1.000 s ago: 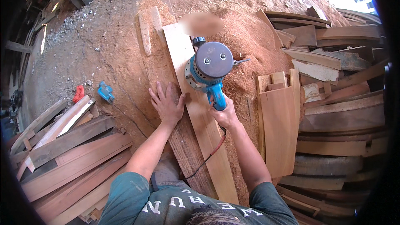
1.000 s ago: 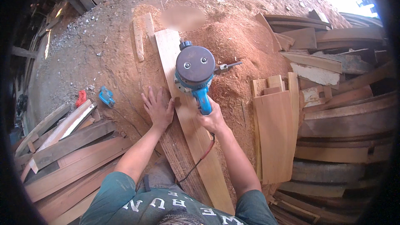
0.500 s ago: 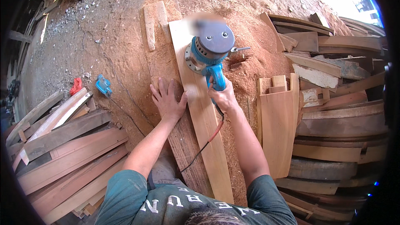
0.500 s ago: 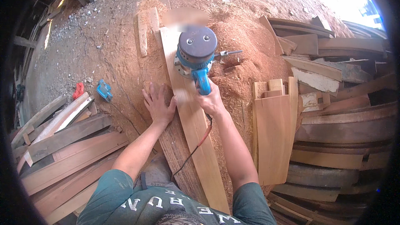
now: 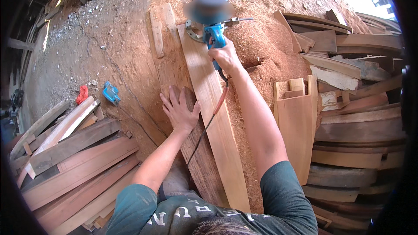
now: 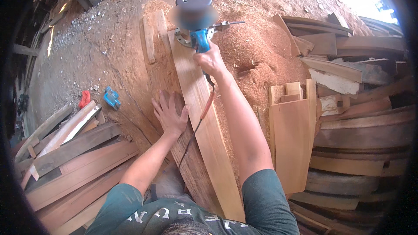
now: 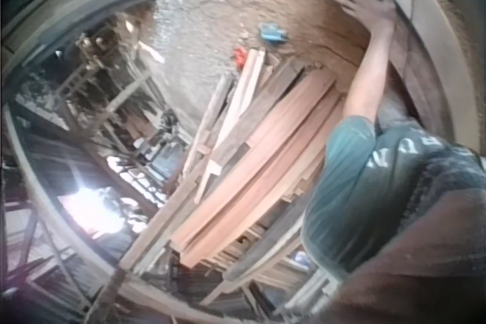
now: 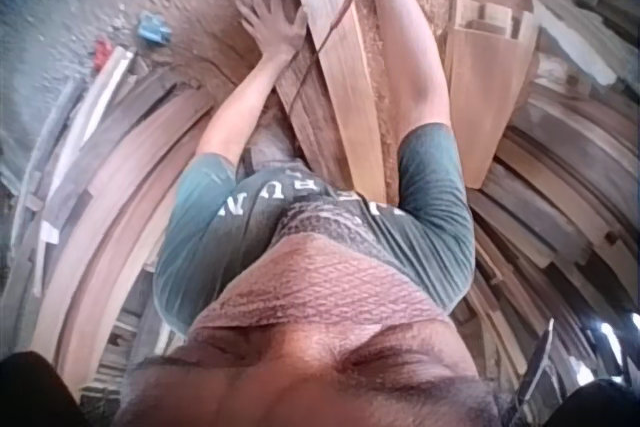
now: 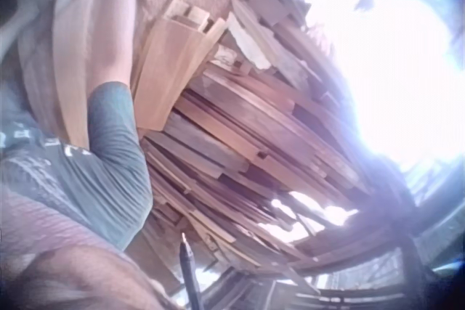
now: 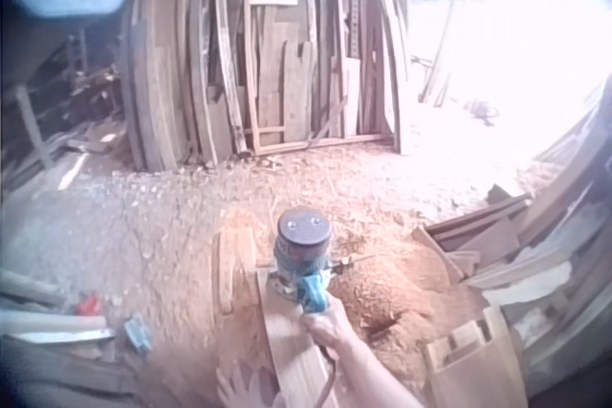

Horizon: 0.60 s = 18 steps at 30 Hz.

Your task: The person uses a handheld electric router to smooth and shape the edges of a long wooden plank. They guide the tool along the length of the wood, creating a groove and removing material. The person flips the plank over to work on the other side.

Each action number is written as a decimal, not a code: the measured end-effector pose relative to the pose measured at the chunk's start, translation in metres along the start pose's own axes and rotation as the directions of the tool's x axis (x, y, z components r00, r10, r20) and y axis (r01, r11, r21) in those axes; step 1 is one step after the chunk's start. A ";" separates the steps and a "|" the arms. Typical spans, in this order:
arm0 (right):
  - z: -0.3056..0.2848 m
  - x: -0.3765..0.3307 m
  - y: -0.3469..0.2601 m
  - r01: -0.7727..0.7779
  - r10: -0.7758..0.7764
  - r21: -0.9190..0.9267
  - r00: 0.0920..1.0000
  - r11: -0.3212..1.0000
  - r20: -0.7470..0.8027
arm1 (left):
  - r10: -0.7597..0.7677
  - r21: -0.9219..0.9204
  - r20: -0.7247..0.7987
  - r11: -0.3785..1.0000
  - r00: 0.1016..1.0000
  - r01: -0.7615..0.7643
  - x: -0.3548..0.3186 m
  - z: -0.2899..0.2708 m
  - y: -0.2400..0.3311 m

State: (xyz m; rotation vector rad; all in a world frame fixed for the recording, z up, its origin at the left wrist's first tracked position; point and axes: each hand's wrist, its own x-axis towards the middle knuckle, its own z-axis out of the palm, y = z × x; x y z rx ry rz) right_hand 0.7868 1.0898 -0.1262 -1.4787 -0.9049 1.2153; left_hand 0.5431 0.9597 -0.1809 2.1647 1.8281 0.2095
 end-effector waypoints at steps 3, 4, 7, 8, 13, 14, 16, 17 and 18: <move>0.003 0.022 -0.002 0.068 -0.069 -0.030 0.997 0.997 -0.023 | -0.001 0.028 0.009 1.000 1.000 0.001 -0.001 0.004 -0.001; 0.003 0.027 -0.003 0.071 -0.072 -0.029 0.997 0.997 -0.032 | 0.004 0.019 0.014 1.000 1.000 -0.004 -0.002 0.005 0.000; 0.004 0.039 -0.010 0.070 -0.072 -0.029 0.996 0.997 -0.052 | 0.014 0.017 -0.003 1.000 1.000 -0.014 0.001 0.005 0.002; 0.008 0.033 -0.014 0.076 -0.077 -0.028 0.996 0.997 -0.054 | 0.003 0.022 -0.004 1.000 1.000 -0.003 -0.002 0.005 0.000; -0.007 -0.079 -0.008 0.122 -0.125 -0.110 0.992 0.986 -0.022 | 0.000 0.055 -0.031 0.998 1.000 0.002 -0.003 0.016 -0.008; -0.017 -0.123 0.003 0.157 -0.169 -0.157 0.984 0.975 -0.063 | 0.024 0.051 -0.040 0.998 0.999 -0.022 0.000 0.019 -0.003; -0.020 -0.223 0.029 0.055 -0.059 -0.101 0.997 0.993 -0.043 | 0.041 0.065 -0.111 0.997 0.993 -0.034 0.000 0.023 -0.011; -0.026 -0.280 0.035 -0.006 0.004 -0.072 0.999 0.997 -0.032 | 0.028 0.100 -0.110 0.995 0.994 -0.017 0.002 0.025 -0.014; -0.031 -0.337 0.042 -0.067 0.067 -0.044 0.998 0.997 -0.019 | 0.014 0.137 -0.108 0.991 0.994 0.000 0.003 0.027 -0.017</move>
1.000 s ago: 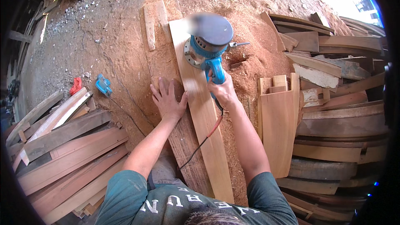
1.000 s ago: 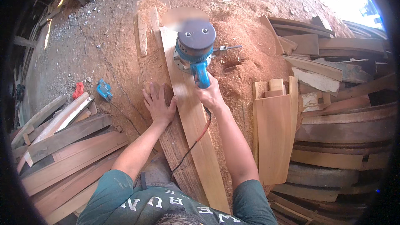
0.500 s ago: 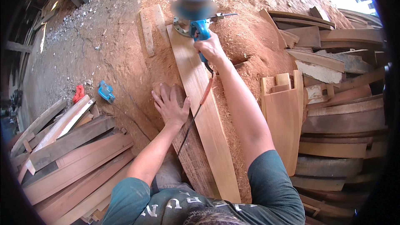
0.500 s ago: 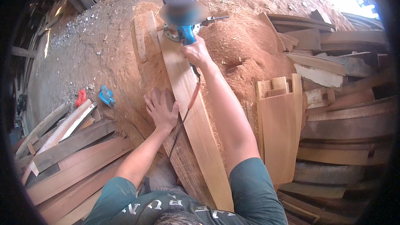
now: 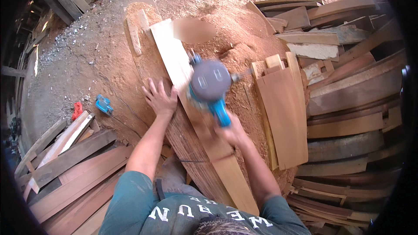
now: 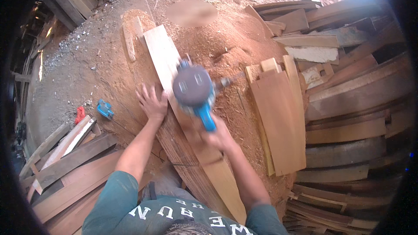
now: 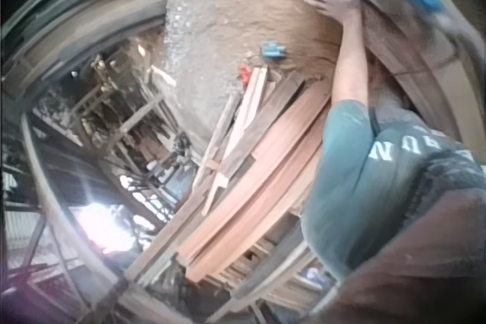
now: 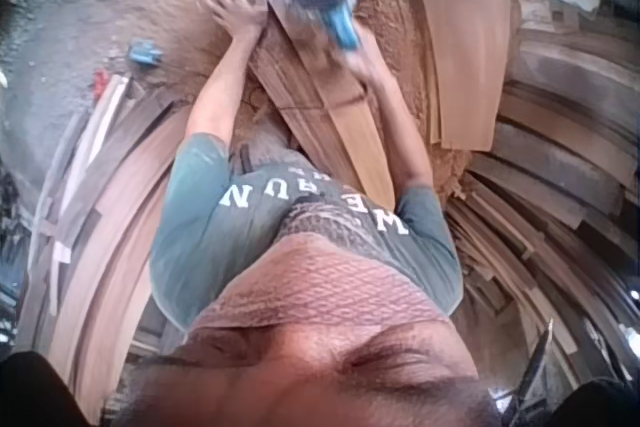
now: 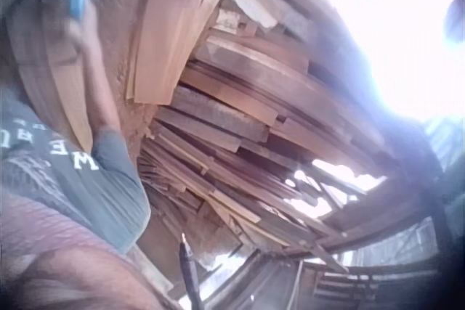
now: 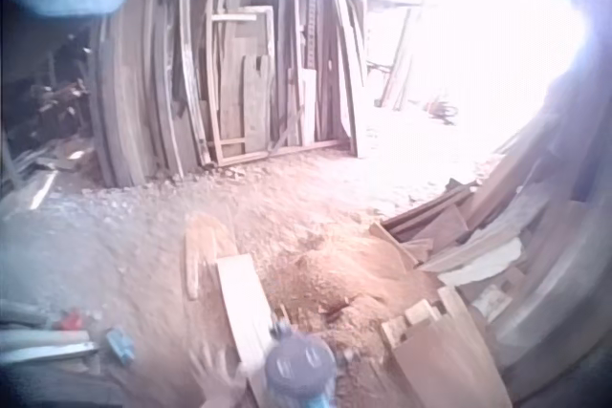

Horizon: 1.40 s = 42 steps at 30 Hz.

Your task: The person uses a handheld electric router to smooth and shape the edges of a long wooden plank. They guide the tool along the length of the wood, creating a groove and removing material. The person flips the plank over to work on the other side.

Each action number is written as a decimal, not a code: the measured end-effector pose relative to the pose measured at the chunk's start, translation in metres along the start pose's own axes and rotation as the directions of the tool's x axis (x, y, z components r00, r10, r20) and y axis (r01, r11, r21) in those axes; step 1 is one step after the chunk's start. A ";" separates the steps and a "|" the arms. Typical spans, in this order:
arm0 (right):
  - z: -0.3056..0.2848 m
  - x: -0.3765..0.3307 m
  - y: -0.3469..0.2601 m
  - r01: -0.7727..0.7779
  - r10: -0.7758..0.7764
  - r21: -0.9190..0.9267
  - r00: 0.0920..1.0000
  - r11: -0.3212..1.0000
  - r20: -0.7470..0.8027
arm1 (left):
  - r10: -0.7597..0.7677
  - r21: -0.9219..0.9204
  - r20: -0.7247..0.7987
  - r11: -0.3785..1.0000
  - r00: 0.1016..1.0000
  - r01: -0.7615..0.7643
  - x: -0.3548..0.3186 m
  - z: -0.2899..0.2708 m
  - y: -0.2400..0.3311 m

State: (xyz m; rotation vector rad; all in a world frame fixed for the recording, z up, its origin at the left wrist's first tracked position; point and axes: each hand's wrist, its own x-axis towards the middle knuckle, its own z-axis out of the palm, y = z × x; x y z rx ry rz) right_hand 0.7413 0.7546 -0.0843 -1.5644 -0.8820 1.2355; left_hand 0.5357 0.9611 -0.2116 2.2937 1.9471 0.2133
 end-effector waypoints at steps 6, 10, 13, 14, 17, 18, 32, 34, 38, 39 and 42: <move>-0.038 -0.290 0.042 -0.398 0.412 -0.221 0.911 0.890 0.019 | -0.012 -0.029 -0.060 1.000 0.998 0.010 0.004 0.008 0.003; -0.039 -0.336 0.058 -0.422 0.438 -0.213 0.898 0.881 0.030 | -0.010 -0.041 -0.053 0.999 0.999 0.008 0.002 0.010 0.004; -0.039 -0.299 0.060 -0.418 0.436 -0.211 0.899 0.883 0.040 | 0.002 -0.012 -0.069 1.000 0.998 -0.003 0.006 0.011 0.002; -0.039 -0.284 0.061 -0.423 0.440 -0.199 0.897 0.884 0.047 | -0.005 -0.006 -0.069 1.000 0.998 0.005 0.006 0.011 0.002; -0.036 -0.248 0.059 -0.333 0.344 -0.155 0.938 0.930 0.049 | -0.020 -0.006 -0.066 1.000 0.998 0.020 0.004 0.011 0.004; -0.034 -0.239 0.059 -0.324 0.331 -0.136 0.943 0.936 0.034 | -0.018 -0.012 -0.067 1.000 0.998 0.017 0.003 0.010 0.005; -0.030 -0.205 0.054 -0.333 0.335 -0.050 0.942 0.942 0.034 | 0.002 -0.011 -0.089 1.000 0.996 -0.003 0.000 0.004 0.008; -0.030 -0.205 0.053 -0.321 0.323 -0.048 0.946 0.946 0.038 | 0.005 -0.009 -0.103 1.000 0.995 -0.006 0.003 0.008 0.004; -0.030 -0.200 0.033 -0.316 0.322 -0.125 0.946 0.940 0.028 | 0.002 0.005 -0.076 1.000 0.997 -0.002 0.002 0.007 0.007; -0.028 -0.195 0.025 -0.320 0.327 -0.155 0.945 0.935 0.027 | 0.001 0.009 -0.078 1.000 0.997 0.000 0.002 0.007 0.007; -0.026 -0.173 0.014 -0.310 0.321 -0.163 0.946 0.937 0.041 | 0.004 0.021 -0.077 1.000 0.997 -0.003 0.003 0.009 0.004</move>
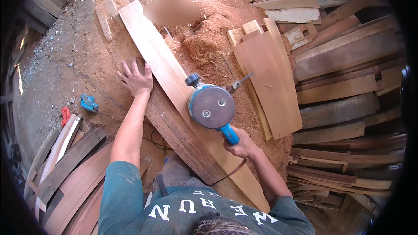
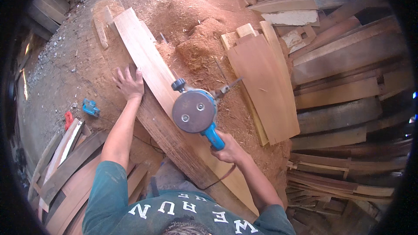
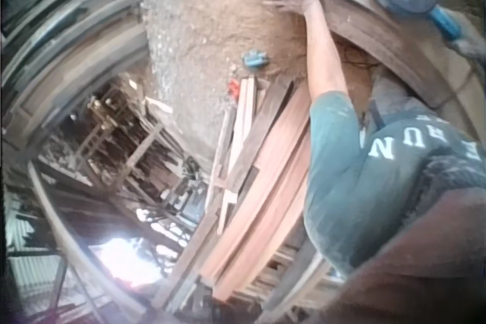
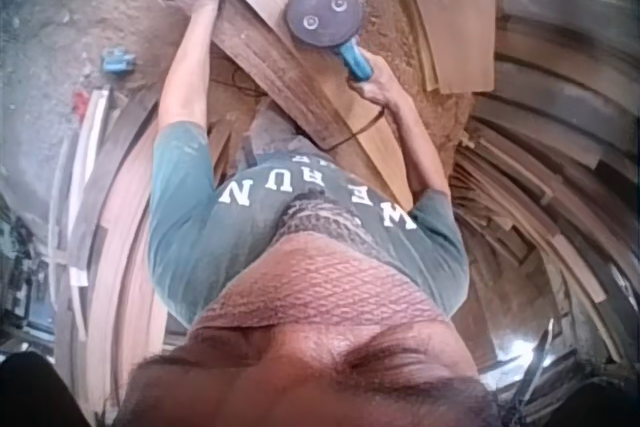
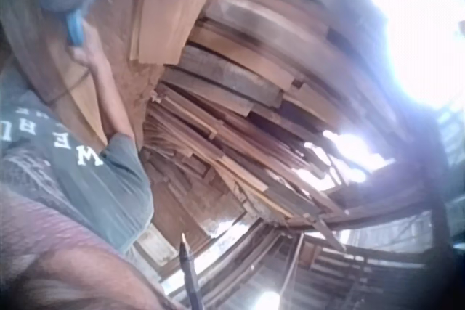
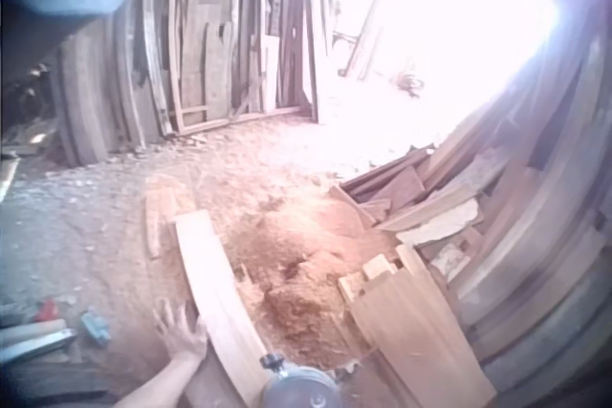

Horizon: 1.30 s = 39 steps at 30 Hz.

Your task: The person uses a handheld electric router to smooth and shape the edges of a long wooden plank. They guide the tool along the length of the wood, creating a groove and removing material. The person flips the plank over to work on the other side.

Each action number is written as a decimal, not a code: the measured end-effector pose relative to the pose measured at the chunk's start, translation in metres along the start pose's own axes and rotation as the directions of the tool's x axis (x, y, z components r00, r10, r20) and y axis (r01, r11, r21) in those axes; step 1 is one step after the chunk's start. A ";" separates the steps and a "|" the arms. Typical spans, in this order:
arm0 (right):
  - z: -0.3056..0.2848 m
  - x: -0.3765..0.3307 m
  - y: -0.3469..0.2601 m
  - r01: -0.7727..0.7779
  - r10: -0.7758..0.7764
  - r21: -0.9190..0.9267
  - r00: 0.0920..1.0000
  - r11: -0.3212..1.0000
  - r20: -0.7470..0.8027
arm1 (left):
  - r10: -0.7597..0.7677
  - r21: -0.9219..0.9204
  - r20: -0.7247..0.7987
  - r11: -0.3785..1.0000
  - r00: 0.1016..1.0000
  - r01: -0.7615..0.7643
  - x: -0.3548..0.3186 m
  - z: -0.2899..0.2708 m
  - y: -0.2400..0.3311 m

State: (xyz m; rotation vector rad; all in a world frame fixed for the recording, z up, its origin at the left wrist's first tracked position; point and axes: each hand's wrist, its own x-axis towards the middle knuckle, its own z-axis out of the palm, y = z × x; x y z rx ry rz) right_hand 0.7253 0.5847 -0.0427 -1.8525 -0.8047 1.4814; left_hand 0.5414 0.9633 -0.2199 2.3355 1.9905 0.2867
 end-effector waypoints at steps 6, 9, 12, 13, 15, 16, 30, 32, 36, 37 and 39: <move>0.004 0.054 -0.004 0.069 -0.064 0.125 0.997 0.990 -0.043 | -0.016 -0.042 0.014 0.999 1.000 0.017 -0.001 -0.007 0.006; 0.003 0.087 -0.024 0.150 -0.142 0.160 0.988 0.976 -0.062 | -0.026 -0.047 0.043 0.999 0.999 0.028 -0.001 -0.008 0.004; 0.007 0.142 -0.040 0.233 -0.224 0.140 0.972 0.962 -0.075 | -0.036 -0.046 0.084 0.998 0.996 0.040 0.000 -0.012 0.002; 0.007 0.166 -0.051 0.256 -0.248 0.140 0.966 0.957 -0.068 | -0.042 -0.045 0.098 0.998 0.994 0.047 0.001 -0.013 0.003; 0.013 0.217 -0.078 0.346 -0.329 0.258 0.938 0.902 -0.108 | -0.024 -0.072 0.098 0.997 0.995 0.031 -0.001 -0.013 0.002; 0.010 0.234 -0.097 0.422 -0.408 0.108 0.904 0.900 -0.129 | -0.005 -0.100 0.081 0.995 0.997 0.013 -0.003 -0.013 0.001; 0.007 0.077 -0.045 0.208 -0.207 -0.004 0.973 0.978 -0.099 | -0.033 -0.073 0.078 0.997 0.996 0.039 0.001 -0.007 -0.005; 0.007 0.005 -0.013 0.102 -0.107 -0.067 0.992 0.993 -0.066 | -0.015 -0.152 0.083 0.988 0.996 0.028 -0.004 -0.009 -0.016; 0.011 -0.149 0.094 -0.097 0.092 -0.068 0.993 0.993 -0.081 | 0.129 -0.262 0.165 0.962 0.978 -0.083 -0.099 -0.045 -0.003; 0.013 -0.182 0.099 -0.163 0.158 -0.053 0.984 0.985 -0.082 | 0.161 -0.278 0.174 0.954 0.971 -0.109 -0.138 -0.064 0.005; 0.019 -0.237 0.128 -0.201 0.202 0.017 0.974 0.979 -0.099 | 0.197 -0.305 0.241 0.945 0.950 -0.118 -0.204 -0.082 0.015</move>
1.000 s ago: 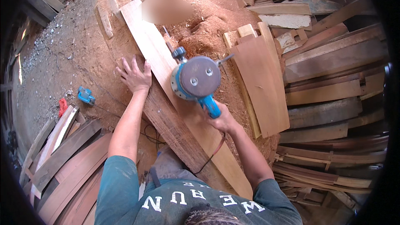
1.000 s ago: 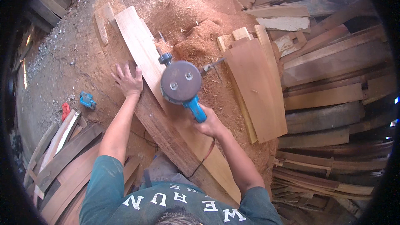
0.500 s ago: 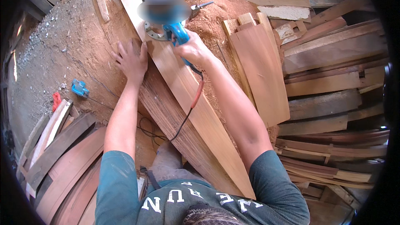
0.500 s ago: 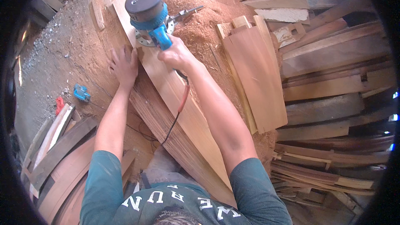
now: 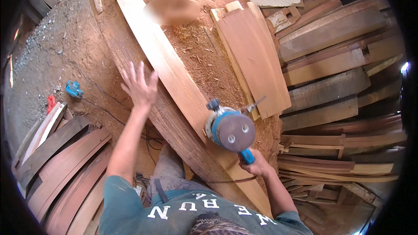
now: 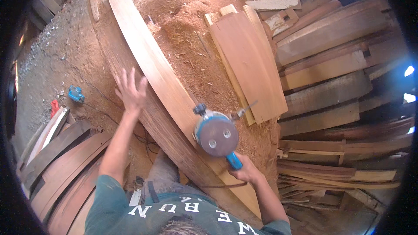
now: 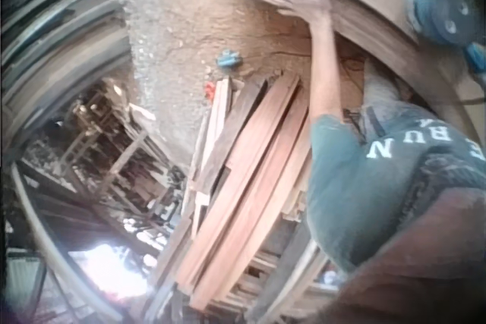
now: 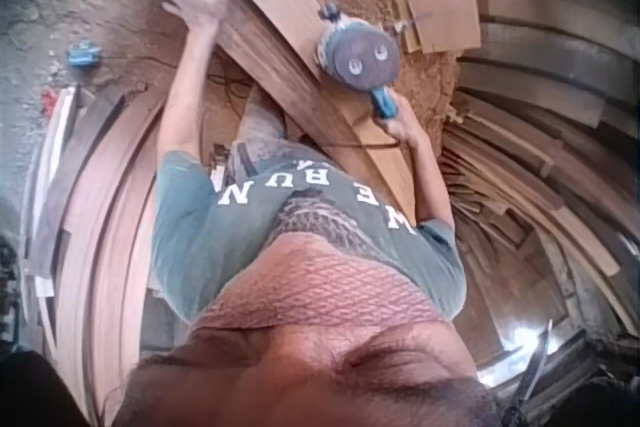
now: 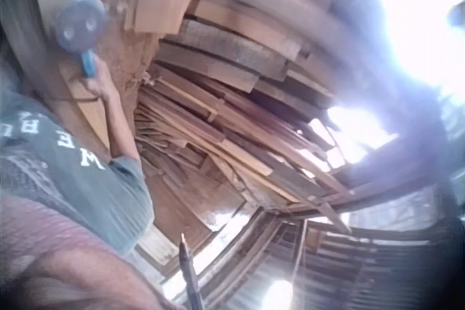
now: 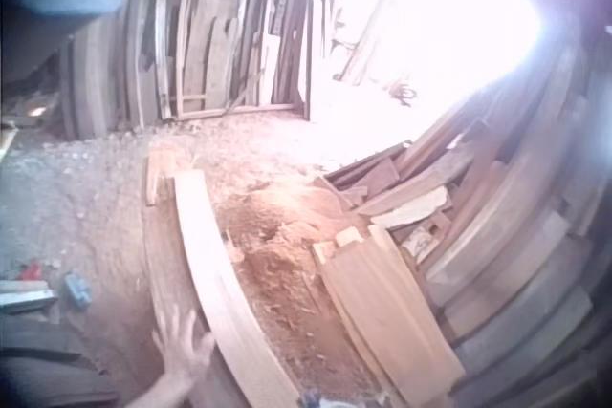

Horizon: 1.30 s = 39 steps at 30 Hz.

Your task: The person uses a handheld electric router to smooth and shape the edges of a long wooden plank. They guide the tool along the length of the wood, creating a groove and removing material. The person flips the plank over to work on the other side.

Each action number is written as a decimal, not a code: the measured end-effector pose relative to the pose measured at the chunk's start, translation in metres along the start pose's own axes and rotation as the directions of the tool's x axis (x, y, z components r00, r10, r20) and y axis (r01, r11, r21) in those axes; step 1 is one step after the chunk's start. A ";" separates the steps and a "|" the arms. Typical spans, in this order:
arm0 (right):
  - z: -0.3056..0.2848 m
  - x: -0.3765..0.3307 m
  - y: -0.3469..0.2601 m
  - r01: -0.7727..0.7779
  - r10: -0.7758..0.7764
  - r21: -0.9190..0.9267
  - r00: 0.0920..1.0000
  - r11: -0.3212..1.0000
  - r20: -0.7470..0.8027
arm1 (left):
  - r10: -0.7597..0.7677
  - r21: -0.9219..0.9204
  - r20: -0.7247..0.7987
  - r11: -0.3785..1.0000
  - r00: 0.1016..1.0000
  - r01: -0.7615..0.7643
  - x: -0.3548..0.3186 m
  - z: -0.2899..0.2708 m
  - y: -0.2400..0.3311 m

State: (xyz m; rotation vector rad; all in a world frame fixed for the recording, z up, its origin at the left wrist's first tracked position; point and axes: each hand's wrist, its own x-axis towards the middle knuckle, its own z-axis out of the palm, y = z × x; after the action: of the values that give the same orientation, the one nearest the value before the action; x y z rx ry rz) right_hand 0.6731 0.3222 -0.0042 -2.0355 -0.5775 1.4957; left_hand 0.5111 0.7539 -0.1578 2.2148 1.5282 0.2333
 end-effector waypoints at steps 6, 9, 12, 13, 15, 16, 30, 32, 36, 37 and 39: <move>-0.007 -0.021 0.047 0.077 -0.076 -0.051 0.997 0.996 0.023 | 0.040 0.233 -0.069 0.972 0.997 -0.023 -0.056 0.044 0.002; -0.009 0.003 0.041 0.111 -0.111 -0.003 0.993 0.994 0.043 | 0.043 0.224 -0.099 0.974 0.994 -0.020 -0.054 0.049 0.006; -0.006 0.027 0.034 0.127 -0.130 0.041 0.990 0.991 0.057 | 0.049 0.269 -0.104 0.963 0.993 -0.020 -0.052 0.052 0.007; -0.006 0.034 0.030 0.151 -0.153 0.047 0.987 0.987 0.056 | 0.055 0.280 -0.112 0.960 0.992 -0.022 -0.050 0.052 0.006; -0.007 0.050 0.006 0.174 -0.178 0.060 0.983 0.983 0.054 | 0.069 0.266 -0.114 0.963 0.991 -0.037 -0.052 0.051 0.008; -0.005 0.056 -0.002 0.178 -0.183 0.072 0.982 0.981 0.056 | 0.077 0.272 -0.106 0.961 0.991 -0.046 -0.052 0.050 0.008; 0.003 0.156 -0.086 0.160 -0.170 0.124 0.982 0.979 0.076 | 0.052 0.239 0.052 0.969 0.997 -0.063 -0.053 0.041 0.008; 0.006 0.170 -0.098 0.193 -0.200 0.103 0.978 0.976 0.059 | 0.044 0.247 0.087 0.967 0.995 -0.065 -0.055 0.035 0.008; 0.008 0.204 -0.135 0.227 -0.236 0.156 0.971 0.961 0.041 | 0.042 0.224 0.129 0.972 0.991 -0.070 -0.051 0.028 0.011; 0.008 0.211 -0.143 0.240 -0.250 0.171 0.967 0.956 0.040 | 0.031 0.212 0.132 0.975 0.991 -0.059 -0.051 0.026 0.012; 0.008 0.217 -0.156 0.221 -0.231 0.164 0.972 0.961 0.043 | 0.024 0.171 0.152 0.984 0.988 -0.050 -0.050 0.022 0.018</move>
State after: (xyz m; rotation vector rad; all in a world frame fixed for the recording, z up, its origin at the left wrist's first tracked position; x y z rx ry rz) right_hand 0.7249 0.5783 -0.0618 -1.7449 -0.6702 1.4240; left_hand 0.5153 0.6968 -0.1637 2.3381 1.4762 -0.0578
